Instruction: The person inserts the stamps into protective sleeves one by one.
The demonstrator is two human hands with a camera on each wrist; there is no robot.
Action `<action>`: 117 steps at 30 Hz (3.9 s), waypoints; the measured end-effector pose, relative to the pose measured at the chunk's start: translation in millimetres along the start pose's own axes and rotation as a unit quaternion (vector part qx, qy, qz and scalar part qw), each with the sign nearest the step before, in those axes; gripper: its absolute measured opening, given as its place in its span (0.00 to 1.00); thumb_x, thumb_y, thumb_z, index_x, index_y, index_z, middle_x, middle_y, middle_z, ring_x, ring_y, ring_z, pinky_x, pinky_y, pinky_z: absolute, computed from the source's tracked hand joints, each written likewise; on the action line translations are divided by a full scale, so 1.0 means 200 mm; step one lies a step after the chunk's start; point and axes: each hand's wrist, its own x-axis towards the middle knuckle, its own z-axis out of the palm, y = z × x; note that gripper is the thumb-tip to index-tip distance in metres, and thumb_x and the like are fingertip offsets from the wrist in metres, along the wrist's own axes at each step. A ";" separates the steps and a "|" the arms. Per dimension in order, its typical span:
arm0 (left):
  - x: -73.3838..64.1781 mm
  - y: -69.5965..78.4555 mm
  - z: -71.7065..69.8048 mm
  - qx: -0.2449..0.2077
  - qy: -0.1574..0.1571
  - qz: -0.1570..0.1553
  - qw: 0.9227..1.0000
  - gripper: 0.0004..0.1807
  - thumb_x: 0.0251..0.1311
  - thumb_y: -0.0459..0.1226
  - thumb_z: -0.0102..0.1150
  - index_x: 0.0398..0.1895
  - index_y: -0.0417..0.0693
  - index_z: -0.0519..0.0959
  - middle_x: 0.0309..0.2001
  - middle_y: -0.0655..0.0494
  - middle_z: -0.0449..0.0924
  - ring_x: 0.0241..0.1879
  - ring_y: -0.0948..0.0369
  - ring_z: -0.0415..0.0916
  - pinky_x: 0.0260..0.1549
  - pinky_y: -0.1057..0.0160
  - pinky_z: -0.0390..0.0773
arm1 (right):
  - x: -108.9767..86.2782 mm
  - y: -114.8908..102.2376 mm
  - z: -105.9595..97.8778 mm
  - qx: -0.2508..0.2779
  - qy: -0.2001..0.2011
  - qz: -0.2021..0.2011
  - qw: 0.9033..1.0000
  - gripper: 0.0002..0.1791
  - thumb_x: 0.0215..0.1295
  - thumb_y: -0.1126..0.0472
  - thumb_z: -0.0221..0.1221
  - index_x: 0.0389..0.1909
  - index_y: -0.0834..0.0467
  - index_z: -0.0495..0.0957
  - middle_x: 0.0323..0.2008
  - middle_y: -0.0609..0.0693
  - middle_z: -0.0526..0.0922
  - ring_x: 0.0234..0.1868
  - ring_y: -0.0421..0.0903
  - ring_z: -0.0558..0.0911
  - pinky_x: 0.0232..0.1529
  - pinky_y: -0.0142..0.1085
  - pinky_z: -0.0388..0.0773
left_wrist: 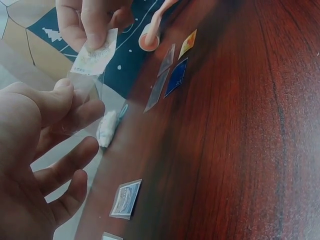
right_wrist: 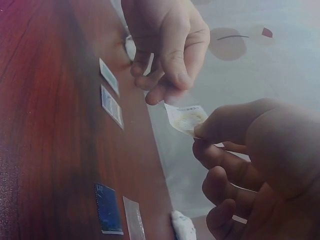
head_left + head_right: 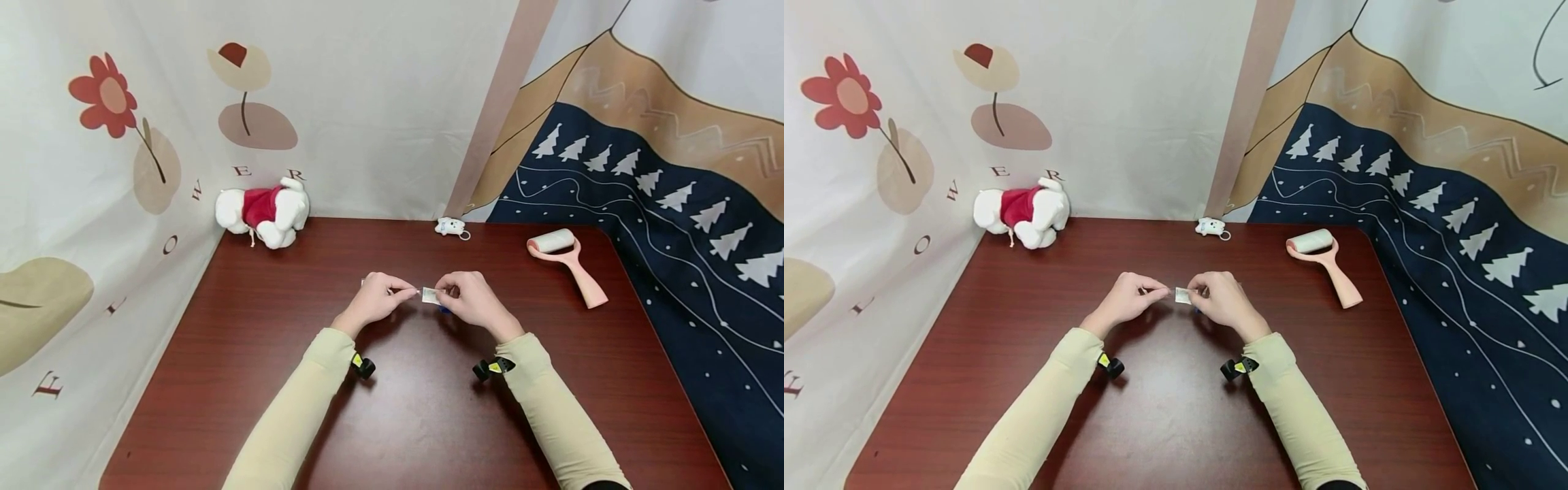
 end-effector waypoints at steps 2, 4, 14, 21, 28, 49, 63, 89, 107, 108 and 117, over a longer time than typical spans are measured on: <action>0.00 0.00 0.00 -0.001 -0.005 0.001 1.000 0.08 0.68 0.44 0.70 0.41 0.51 0.94 0.38 0.58 0.92 0.24 0.67 0.84 0.35 0.63 0.81 | 0.00 0.00 0.00 -0.002 -0.004 -0.002 1.000 0.03 0.65 0.65 0.67 0.33 0.55 0.89 0.27 0.43 0.85 0.28 0.40 0.79 0.32 0.35 0.79; 0.01 0.00 0.00 -0.005 -0.009 0.002 1.000 0.09 0.68 0.43 0.70 0.41 0.50 0.93 0.38 0.58 0.92 0.25 0.67 0.83 0.32 0.66 0.80 | 0.00 0.00 -0.01 -0.002 -0.006 -0.005 1.000 0.03 0.65 0.65 0.67 0.33 0.55 0.89 0.27 0.43 0.85 0.29 0.40 0.79 0.32 0.35 0.79; 0.01 0.01 0.00 -0.009 -0.005 -0.003 1.000 0.09 0.68 0.42 0.70 0.42 0.49 0.93 0.39 0.55 0.92 0.23 0.69 0.82 0.30 0.67 0.81 | 0.00 0.02 -0.01 0.000 -0.004 -0.024 1.000 0.04 0.65 0.65 0.68 0.33 0.54 0.89 0.27 0.42 0.85 0.28 0.38 0.80 0.32 0.35 0.79; 0.01 0.01 0.00 -0.008 -0.015 0.005 1.000 0.08 0.69 0.42 0.69 0.41 0.51 0.94 0.38 0.58 0.92 0.25 0.65 0.79 0.29 0.67 0.78 | 0.00 0.02 -0.02 -0.002 -0.010 -0.022 1.000 0.04 0.65 0.65 0.67 0.33 0.54 0.89 0.27 0.42 0.85 0.28 0.38 0.79 0.32 0.35 0.79; 0.01 0.02 0.00 -0.018 -0.021 0.008 1.000 0.08 0.69 0.41 0.69 0.42 0.49 0.93 0.39 0.58 0.92 0.31 0.62 0.81 0.32 0.67 0.79 | 0.00 0.02 -0.03 0.025 -0.015 -0.024 0.999 0.03 0.68 0.65 0.67 0.36 0.55 0.88 0.30 0.44 0.86 0.28 0.38 0.80 0.31 0.34 0.79; 0.01 0.04 -0.01 -0.038 -0.019 0.016 0.999 0.08 0.71 0.40 0.67 0.40 0.49 0.93 0.38 0.60 0.92 0.36 0.66 0.83 0.36 0.67 0.81 | 0.00 0.01 -0.03 0.041 -0.001 -0.006 0.999 0.03 0.70 0.63 0.68 0.39 0.55 0.90 0.28 0.44 0.85 0.26 0.41 0.78 0.28 0.34 0.77; 0.01 0.05 0.00 -0.054 -0.030 0.011 0.998 0.09 0.73 0.41 0.65 0.44 0.49 0.92 0.40 0.54 0.92 0.37 0.65 0.82 0.37 0.65 0.82 | -0.02 0.02 -0.03 0.088 -0.005 0.012 0.996 0.03 0.71 0.62 0.67 0.39 0.56 0.89 0.27 0.45 0.85 0.23 0.41 0.77 0.25 0.34 0.77; 0.00 0.04 0.00 -0.123 0.004 -0.007 0.992 0.09 0.71 0.41 0.67 0.39 0.50 0.93 0.36 0.59 0.92 0.37 0.57 0.87 0.35 0.66 0.82 | -0.03 0.01 -0.04 0.118 0.031 0.032 0.992 0.03 0.72 0.60 0.67 0.41 0.54 0.88 0.26 0.47 0.84 0.16 0.45 0.77 0.13 0.39 0.76; 0.01 0.03 -0.01 -0.135 -0.005 -0.025 0.991 0.09 0.71 0.42 0.66 0.38 0.50 0.93 0.36 0.57 0.92 0.41 0.48 0.88 0.35 0.66 0.79 | -0.02 0.02 -0.04 0.104 0.035 0.014 0.994 0.03 0.72 0.60 0.67 0.42 0.53 0.89 0.28 0.46 0.85 0.20 0.45 0.77 0.18 0.37 0.77; 0.01 0.04 -0.01 -0.137 -0.006 -0.024 0.990 0.09 0.71 0.42 0.66 0.38 0.50 0.93 0.36 0.56 0.92 0.42 0.48 0.88 0.35 0.66 0.79 | -0.02 0.02 -0.04 0.104 0.030 0.016 0.994 0.03 0.72 0.60 0.67 0.42 0.53 0.89 0.28 0.46 0.85 0.19 0.45 0.77 0.17 0.38 0.77; 0.01 0.04 0.00 -0.160 -0.008 -0.017 0.987 0.08 0.70 0.40 0.68 0.39 0.48 0.93 0.36 0.54 0.92 0.42 0.53 0.88 0.37 0.67 0.80 | -0.01 0.02 -0.05 0.099 0.005 0.014 0.995 0.03 0.71 0.61 0.68 0.41 0.54 0.90 0.27 0.46 0.84 0.18 0.44 0.77 0.16 0.38 0.77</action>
